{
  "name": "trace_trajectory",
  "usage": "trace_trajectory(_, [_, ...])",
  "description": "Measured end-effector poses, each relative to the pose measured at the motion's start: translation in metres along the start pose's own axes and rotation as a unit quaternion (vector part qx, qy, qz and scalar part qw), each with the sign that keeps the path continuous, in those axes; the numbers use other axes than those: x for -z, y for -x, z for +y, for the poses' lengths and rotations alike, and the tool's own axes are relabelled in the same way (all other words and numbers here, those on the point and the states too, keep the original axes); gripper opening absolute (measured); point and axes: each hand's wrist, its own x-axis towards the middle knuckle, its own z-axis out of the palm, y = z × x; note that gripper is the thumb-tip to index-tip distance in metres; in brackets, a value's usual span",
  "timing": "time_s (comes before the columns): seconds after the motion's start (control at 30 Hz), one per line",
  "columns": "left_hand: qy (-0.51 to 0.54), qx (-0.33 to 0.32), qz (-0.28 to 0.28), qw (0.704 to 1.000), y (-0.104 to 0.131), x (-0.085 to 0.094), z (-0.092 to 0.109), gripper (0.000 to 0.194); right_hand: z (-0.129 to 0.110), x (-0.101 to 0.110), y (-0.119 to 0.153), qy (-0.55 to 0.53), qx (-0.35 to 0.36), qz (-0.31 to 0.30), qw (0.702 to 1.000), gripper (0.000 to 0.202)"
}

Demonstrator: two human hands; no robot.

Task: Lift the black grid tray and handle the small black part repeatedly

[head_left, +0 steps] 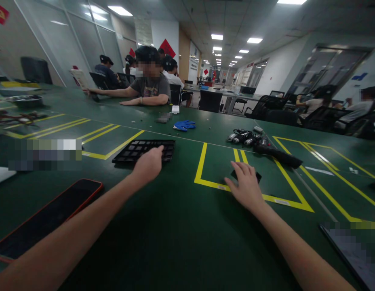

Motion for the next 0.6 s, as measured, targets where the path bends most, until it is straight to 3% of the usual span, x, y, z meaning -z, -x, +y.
trace_trajectory(0.13, [0.109,-0.191,-0.083,0.972,0.025,-0.024,0.042,0.061,-0.054,0.005,0.021,-0.072,0.11,-0.113,0.985,0.056])
trace_trajectory(0.27, [0.126,-0.219,-0.126,0.959,0.026,-0.039,0.046,0.055,-0.075,0.008,0.034,-0.097,0.169,-0.208,0.959,0.049])
trace_trajectory(0.37, [0.129,-0.213,-0.086,0.965,0.027,-0.034,0.045,0.045,-0.061,0.01,0.025,-0.092,0.167,-0.184,0.964,0.046])
trace_trajectory(0.47, [0.126,-0.249,-0.061,0.958,0.047,-0.019,0.059,0.044,-0.025,0.008,0.011,-0.025,0.103,-0.075,0.992,0.046])
trace_trajectory(0.53, [0.135,-0.311,-0.11,0.935,0.068,-0.008,0.073,0.046,0.003,0.005,0.004,0.057,0.03,-0.007,0.998,0.048])
trace_trajectory(0.6, [0.152,-0.378,-0.18,0.895,0.087,0.002,0.088,0.046,0.028,0.0,0.002,0.114,-0.026,-0.011,0.993,0.049])
